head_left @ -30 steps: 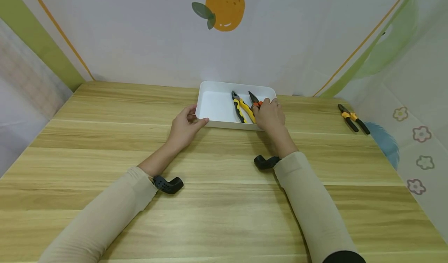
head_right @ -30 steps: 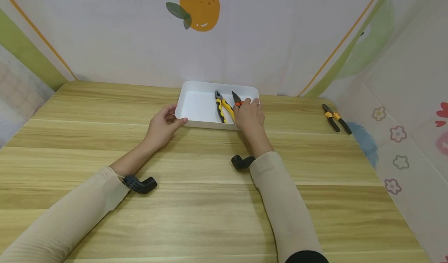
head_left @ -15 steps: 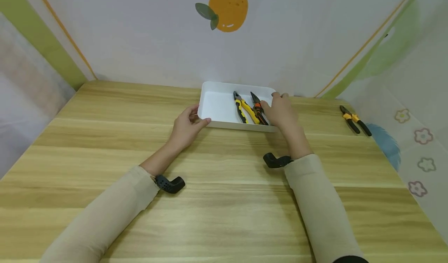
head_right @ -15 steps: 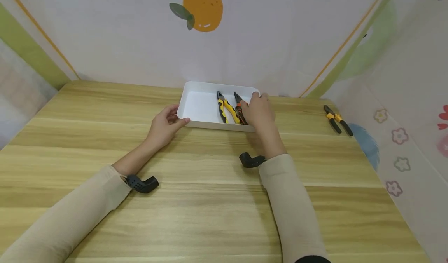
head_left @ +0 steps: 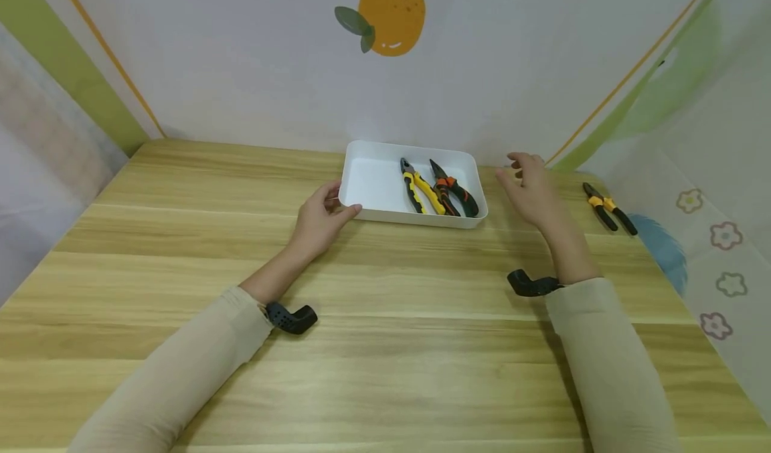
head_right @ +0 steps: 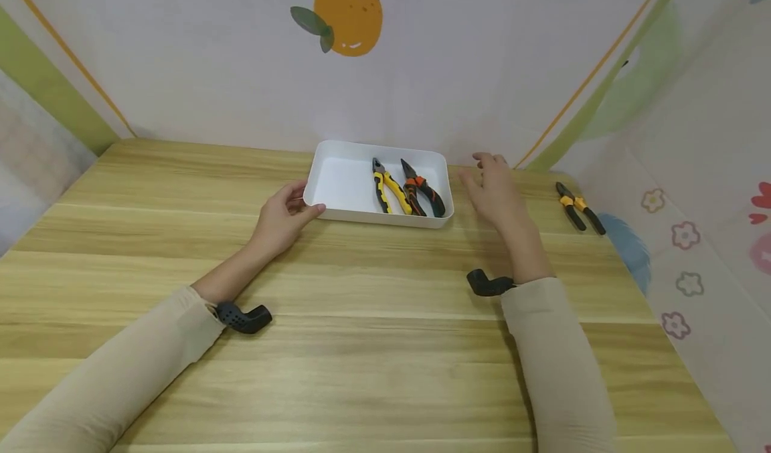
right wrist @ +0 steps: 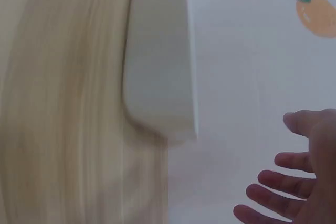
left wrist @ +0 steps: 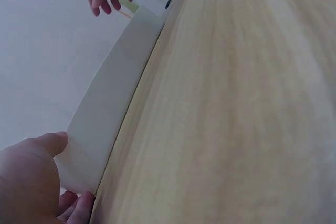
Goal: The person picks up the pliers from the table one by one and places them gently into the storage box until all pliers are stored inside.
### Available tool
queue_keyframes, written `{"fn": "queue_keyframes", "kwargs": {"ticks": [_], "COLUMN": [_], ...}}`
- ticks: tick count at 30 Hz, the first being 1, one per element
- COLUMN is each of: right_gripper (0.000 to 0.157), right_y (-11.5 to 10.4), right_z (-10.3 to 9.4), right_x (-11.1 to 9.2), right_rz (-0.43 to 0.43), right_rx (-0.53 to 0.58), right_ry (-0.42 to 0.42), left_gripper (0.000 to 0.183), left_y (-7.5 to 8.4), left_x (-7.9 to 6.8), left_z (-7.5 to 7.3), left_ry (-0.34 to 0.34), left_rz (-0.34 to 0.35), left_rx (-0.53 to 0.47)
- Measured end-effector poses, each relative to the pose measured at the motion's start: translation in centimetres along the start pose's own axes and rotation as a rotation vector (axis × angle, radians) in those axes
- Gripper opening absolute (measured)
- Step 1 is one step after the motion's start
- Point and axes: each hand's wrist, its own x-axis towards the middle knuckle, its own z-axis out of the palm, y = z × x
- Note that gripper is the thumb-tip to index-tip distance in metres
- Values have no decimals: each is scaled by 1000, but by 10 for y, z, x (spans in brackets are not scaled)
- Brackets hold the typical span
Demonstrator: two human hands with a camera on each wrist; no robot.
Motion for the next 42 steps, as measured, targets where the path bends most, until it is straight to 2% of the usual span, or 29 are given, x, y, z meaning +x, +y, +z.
{"fn": "queue_keyframes", "kwargs": {"ticks": [8, 16, 23, 27, 33, 42], "right_gripper": [72, 76, 81, 85, 85, 83], "right_y": [44, 84, 108, 120, 134, 150], "right_z": [-28, -39, -48, -51, -54, -54], "right_x": [-16, -31, -35, -37, -40, -44], "right_rz": [48, 136, 204, 280, 346, 363], "right_rx": [-164, -142, -135, -164, -184, -202], "right_ry": [22, 79, 121, 129, 116, 111], "left_gripper": [70, 69, 69, 70, 69, 69], "left_y": [-1, -1, -2, -2, -1, -2], "left_x": [0, 0, -1, -1, 1, 1], "left_z": [1, 1, 2, 2, 2, 1], "left_ry": [4, 0, 2, 1, 1, 8], "left_rz": [0, 10, -4, -7, -1, 2], "left_rx": [-6, 1, 9, 9, 0, -9]}}
